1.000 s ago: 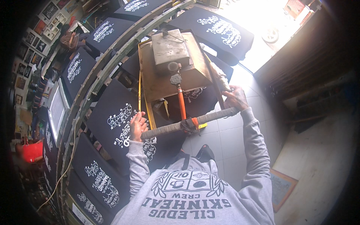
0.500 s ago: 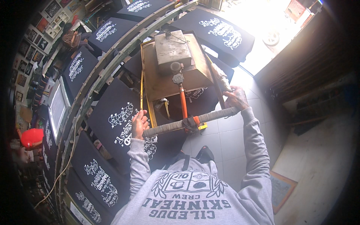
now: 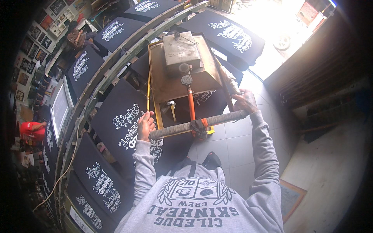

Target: The person operates a handheld heating unit and a squeegee to dry and print designs on black shirts laid out on printing tables. They move the heating tool over the prints, check the drying progress with their hands, and manipulate screen printing frames to apply white ink to the garments.

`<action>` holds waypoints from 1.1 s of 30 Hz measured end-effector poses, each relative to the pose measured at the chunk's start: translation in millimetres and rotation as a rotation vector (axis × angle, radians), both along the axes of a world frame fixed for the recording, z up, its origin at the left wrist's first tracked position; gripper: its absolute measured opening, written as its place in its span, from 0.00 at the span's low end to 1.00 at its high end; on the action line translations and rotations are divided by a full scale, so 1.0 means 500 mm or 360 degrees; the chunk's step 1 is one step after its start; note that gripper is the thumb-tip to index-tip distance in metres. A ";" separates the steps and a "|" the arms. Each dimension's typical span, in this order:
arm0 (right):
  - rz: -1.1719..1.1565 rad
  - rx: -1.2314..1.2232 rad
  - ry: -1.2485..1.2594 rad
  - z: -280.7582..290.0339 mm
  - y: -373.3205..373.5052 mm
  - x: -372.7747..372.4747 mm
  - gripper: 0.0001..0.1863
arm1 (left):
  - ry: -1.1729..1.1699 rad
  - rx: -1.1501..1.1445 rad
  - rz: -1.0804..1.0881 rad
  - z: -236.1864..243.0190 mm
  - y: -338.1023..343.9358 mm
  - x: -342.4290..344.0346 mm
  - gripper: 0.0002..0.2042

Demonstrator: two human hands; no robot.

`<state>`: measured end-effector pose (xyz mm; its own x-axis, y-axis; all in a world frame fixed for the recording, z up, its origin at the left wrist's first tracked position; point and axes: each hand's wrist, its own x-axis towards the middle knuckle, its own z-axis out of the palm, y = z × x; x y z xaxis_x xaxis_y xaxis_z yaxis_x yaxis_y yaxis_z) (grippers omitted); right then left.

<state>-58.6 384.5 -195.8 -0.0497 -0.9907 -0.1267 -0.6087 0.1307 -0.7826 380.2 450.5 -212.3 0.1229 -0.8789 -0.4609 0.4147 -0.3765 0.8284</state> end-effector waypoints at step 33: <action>0.0066 0.0193 0.0065 0.091 0.025 0.006 0.21 | -0.0114 0.0111 0.0087 0.062 0.054 -0.018 0.11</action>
<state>-55.7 397.0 -150.3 -0.0168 -0.9696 -0.2442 -0.6466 0.1969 -0.7370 371.0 477.8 -181.4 0.2047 -0.8361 -0.5090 0.3769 -0.4125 0.8293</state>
